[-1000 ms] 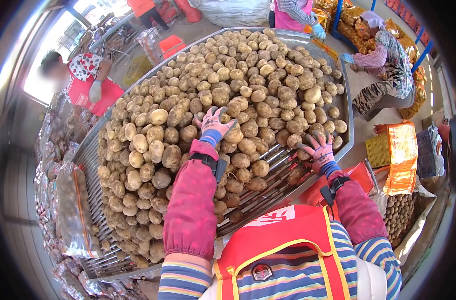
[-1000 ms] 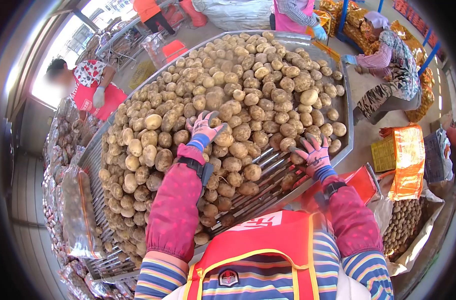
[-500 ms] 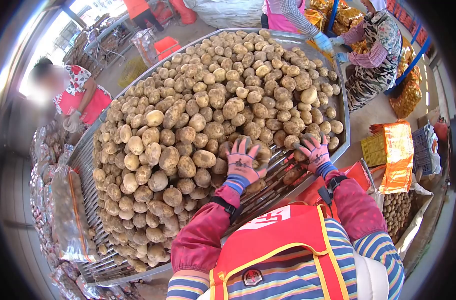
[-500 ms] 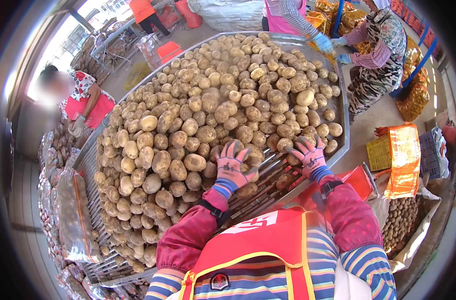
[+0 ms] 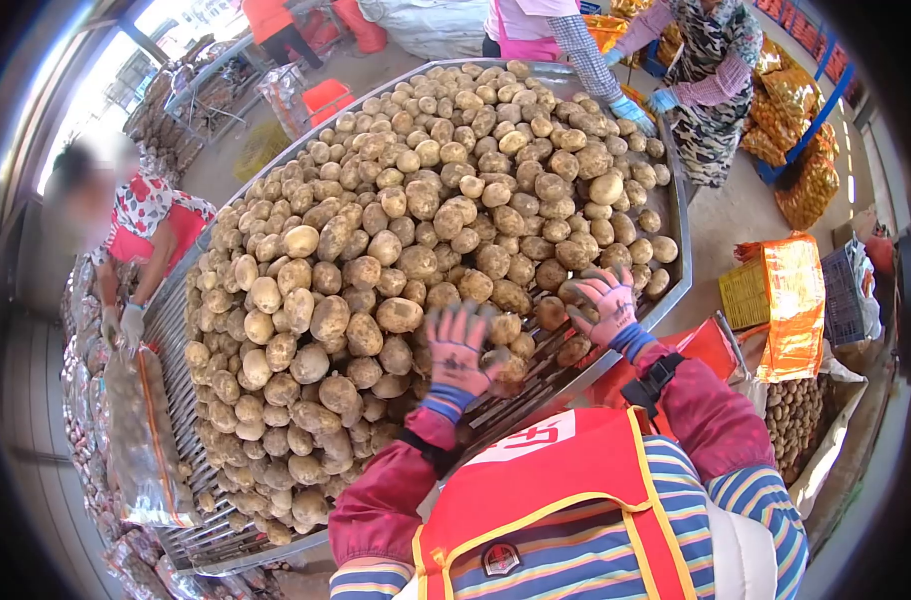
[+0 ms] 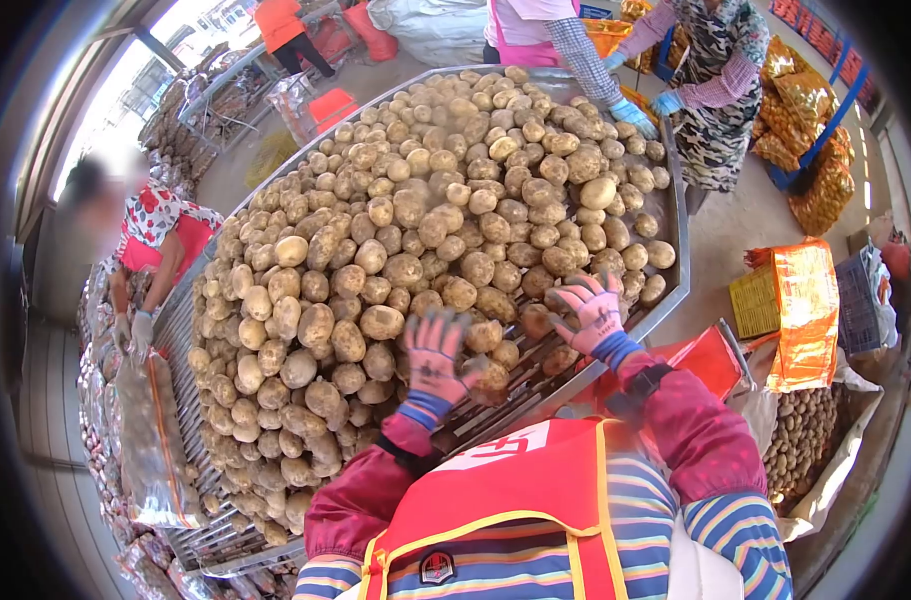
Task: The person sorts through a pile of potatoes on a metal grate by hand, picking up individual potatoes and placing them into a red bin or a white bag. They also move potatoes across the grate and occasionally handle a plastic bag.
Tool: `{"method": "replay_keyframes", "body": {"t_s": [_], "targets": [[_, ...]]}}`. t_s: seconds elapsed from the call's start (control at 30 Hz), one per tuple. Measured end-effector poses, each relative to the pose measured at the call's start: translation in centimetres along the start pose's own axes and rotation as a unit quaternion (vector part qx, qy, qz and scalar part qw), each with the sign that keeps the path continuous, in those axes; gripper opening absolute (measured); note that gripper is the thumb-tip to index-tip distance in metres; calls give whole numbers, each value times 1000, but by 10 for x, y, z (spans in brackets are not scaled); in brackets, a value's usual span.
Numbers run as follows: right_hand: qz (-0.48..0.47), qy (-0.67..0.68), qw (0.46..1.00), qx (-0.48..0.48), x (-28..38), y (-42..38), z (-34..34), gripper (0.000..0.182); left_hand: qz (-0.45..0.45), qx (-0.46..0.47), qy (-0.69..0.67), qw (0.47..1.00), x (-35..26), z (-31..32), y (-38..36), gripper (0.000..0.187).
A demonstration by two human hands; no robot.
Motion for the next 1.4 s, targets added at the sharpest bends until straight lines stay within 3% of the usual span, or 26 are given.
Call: {"method": "replay_keyframes", "body": {"t_s": [0.07, 0.17, 0.2, 0.3, 0.47, 0.6, 0.67, 0.73, 0.83, 0.87, 0.93, 1.0, 1.07, 1.13, 1.2, 1.27, 1.4], "targets": [[-9, 101, 994, 48, 10, 24, 7, 51, -25, -42, 60, 997, 19, -15, 18, 74], [46, 80, 949, 302, 28, 53, 45, 58, -67, 97, 79, 990, 39, -6, 51, 72], [46, 80, 949, 302, 34, 62, 50, 58, -67, 97, 79, 990, 43, -1, 60, 72], [44, -8, 903, 427, 44, 74, 72, 59, -133, 269, 247, 921, 51, 24, 74, 73], [114, 80, 895, 423, 32, 69, 88, 63, -129, 275, 255, 918, 47, 42, 79, 69], [177, 140, 902, 369, 14, 58, 93, 72, -63, 216, 171, 959, 41, 49, 69, 69], [187, 192, 886, 379, 7, 52, 89, 73, -50, 191, 49, 979, 41, 58, 65, 68], [163, 151, 906, 361, 5, 44, 82, 69, -40, 189, 10, 981, 38, 64, 58, 69], [192, 256, 913, 252, -7, 29, 63, 49, 0, 220, -54, 974, 17, 60, 42, 76], [220, 265, 905, 250, -5, 25, 45, 55, -12, 249, -98, 963, 14, 59, 38, 84], [122, 125, 977, 124, -1, 9, 5, 68, -40, 212, 39, 976, 4, 47, 26, 92], [138, 28, 987, 72, -3, -11, -27, 80, -65, 206, 74, 974, 0, 43, 12, 97], [219, -26, 966, 133, -16, -40, -27, 98, -65, 225, 90, 968, -12, 34, 11, 100], [276, -1, 941, 194, -25, -64, -14, 101, -78, 269, 126, 952, -15, 46, 17, 100], [280, 15, 938, 202, -27, -74, 6, 102, -47, 271, 138, 951, -23, 52, 34, 100], [298, -19, 910, 287, -27, -63, 17, 102, -13, 300, 156, 941, -30, 62, 52, 100], [269, 61, 902, 332, -48, -41, 21, 102, -98, 342, 109, 928, -44, 93, 81, 102]]}}
Point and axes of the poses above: each hand's wrist, its own y-axis towards the middle knuckle, its own z-axis out of the palm, x = y × z, the point moved 5 cm from there along y, towards the middle knuckle, and after that the axes turned 10 degrees about -z, right-handed, at the moved point
